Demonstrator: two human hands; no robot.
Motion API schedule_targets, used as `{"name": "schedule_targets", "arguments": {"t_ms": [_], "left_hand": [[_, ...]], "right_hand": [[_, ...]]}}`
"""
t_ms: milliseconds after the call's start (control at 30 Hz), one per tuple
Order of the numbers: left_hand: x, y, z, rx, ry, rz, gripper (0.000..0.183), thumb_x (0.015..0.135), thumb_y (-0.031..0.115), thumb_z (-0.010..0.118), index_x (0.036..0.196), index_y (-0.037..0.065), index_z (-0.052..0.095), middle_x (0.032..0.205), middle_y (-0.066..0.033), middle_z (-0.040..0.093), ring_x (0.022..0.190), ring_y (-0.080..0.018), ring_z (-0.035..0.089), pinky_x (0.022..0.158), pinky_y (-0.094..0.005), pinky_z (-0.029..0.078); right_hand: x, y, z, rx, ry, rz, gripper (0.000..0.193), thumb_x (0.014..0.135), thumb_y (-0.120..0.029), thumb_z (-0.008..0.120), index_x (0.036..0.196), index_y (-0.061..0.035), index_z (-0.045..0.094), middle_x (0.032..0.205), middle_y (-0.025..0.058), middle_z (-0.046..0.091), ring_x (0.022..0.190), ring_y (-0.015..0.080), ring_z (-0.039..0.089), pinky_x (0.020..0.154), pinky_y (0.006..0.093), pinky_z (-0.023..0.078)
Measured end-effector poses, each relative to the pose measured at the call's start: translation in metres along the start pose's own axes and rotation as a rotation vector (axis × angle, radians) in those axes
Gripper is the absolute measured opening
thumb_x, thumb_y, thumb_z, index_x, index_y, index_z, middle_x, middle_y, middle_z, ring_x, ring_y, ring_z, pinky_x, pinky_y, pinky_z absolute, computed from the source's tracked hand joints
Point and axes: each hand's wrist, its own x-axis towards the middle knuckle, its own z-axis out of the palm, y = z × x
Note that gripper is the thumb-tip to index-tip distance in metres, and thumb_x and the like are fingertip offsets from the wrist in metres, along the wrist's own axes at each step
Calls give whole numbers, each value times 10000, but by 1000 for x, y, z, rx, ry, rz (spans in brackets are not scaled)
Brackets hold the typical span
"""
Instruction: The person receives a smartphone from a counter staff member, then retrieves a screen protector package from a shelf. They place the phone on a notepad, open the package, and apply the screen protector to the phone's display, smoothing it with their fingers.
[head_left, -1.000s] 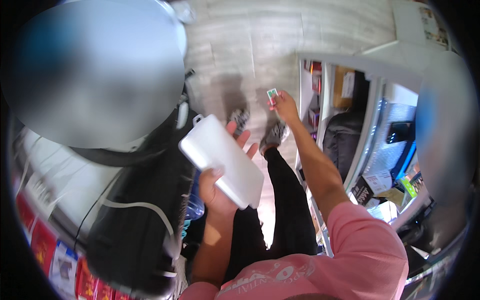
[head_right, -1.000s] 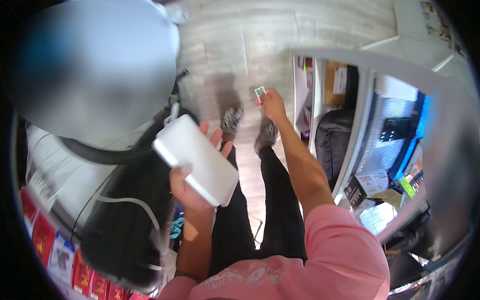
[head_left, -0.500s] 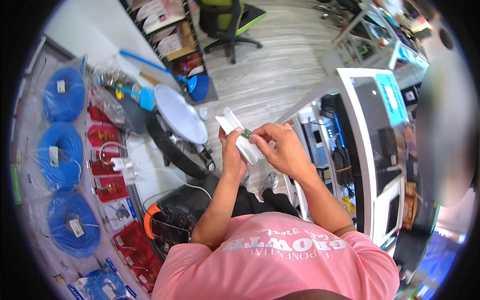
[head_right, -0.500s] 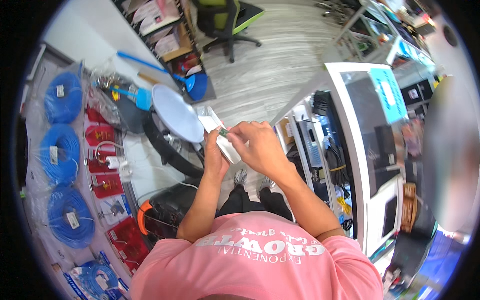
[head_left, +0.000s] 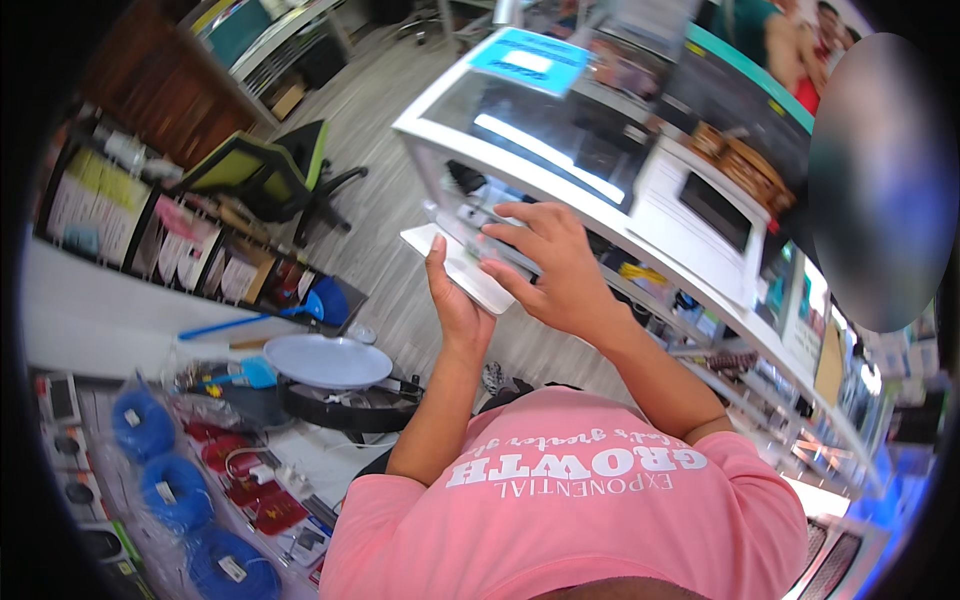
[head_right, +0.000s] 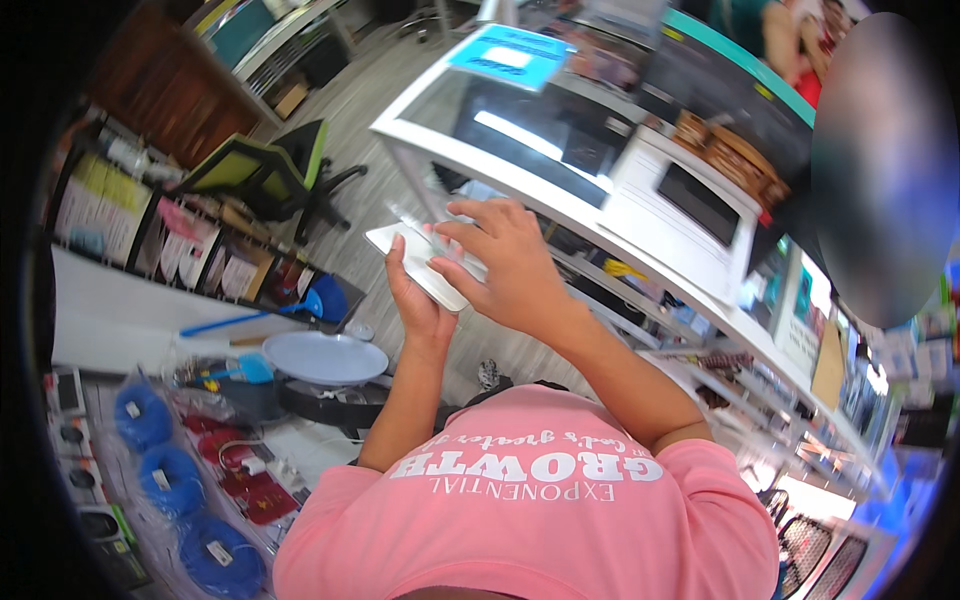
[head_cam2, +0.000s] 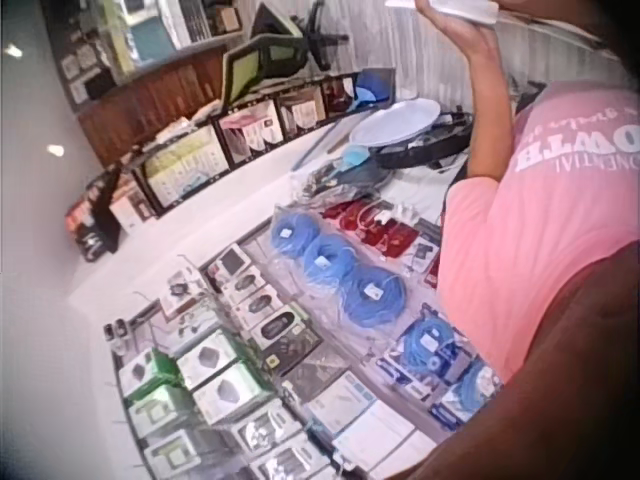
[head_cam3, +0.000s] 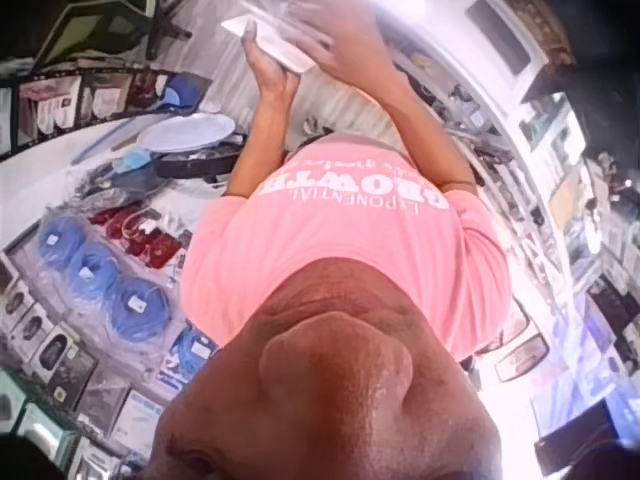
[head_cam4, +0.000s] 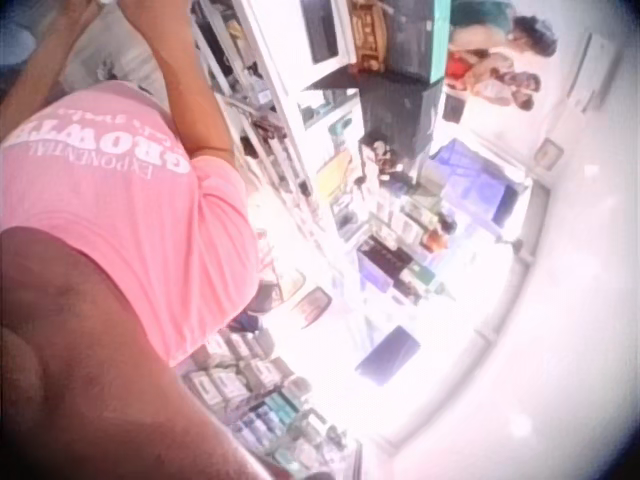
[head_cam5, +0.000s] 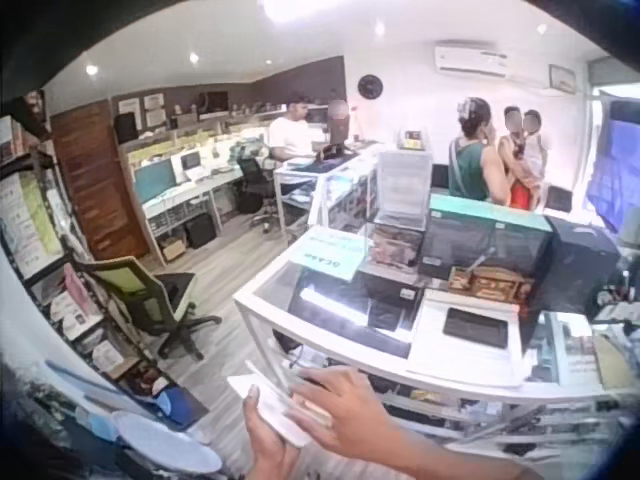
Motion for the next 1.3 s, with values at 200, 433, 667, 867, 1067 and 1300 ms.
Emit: {"name": "schedule_targets", "arguments": {"t_ms": [200, 433, 667, 867, 1067, 1300], "left_hand": [[-56, -99, 92, 51, -291, -318, 905, 870, 840, 596, 1360, 80, 543, 1013, -18, 610, 882, -160, 585, 834, -336, 520], [-170, -240, 174, 390, -808, -367, 599, 1038, 506, 632, 1459, 100, 505, 1158, -54, 610, 1150, -206, 610, 957, -396, 531], [-284, -366, 216, 793, -1760, -354, 424, 1057, 395, 665, 1178, -12, 680, 1064, -45, 676, 986, -131, 619, 897, -297, 515], [-424, -446, 222, 624, -1925, -759, 399, 1096, 412, 593, 893, 69, 571, 816, 40, 512, 752, -56, 437, 696, -256, 395], [-555, -519, 234, 675, -2359, -832, 363, 1082, 361, 621, 861, 73, 599, 779, 55, 521, 740, -51, 444, 668, -252, 370], [-714, -601, 215, 305, -2289, -1047, 216, 1057, 275, 674, 1121, 101, 564, 1080, -3, 606, 942, -92, 543, 834, -268, 451]], "right_hand": [[-118, 0, -147, -13, 14, 55, 664, 870, -393, 822, 1426, -102, 606, 1414, 122, 611, 1243, 372, 615, 988, 486, 511], [-274, -5, -286, 7, 556, 529, 384, 1022, -263, 674, 1344, -53, 674, 1117, 150, 753, 977, 297, 742, 853, 379, 568], [-451, -125, -408, -97, 933, 876, 272, 1048, -249, 631, 1221, -79, 755, 1096, 119, 780, 990, 229, 728, 906, 354, 539], [-527, -191, -399, -364, 1289, 1170, 322, 1061, -317, 608, 1205, -62, 742, 1045, 141, 771, 939, 257, 727, 869, 365, 546], [-570, -252, -394, -569, 1491, 1390, 341, 1066, -335, 602, 1140, -26, 725, 976, 160, 753, 891, 280, 721, 818, 370, 544], [-642, -276, -435, -950, 1872, 1453, 315, 1080, -289, 582, 1155, -11, 708, 983, 176, 734, 883, 271, 707, 833, 366, 535]]}}
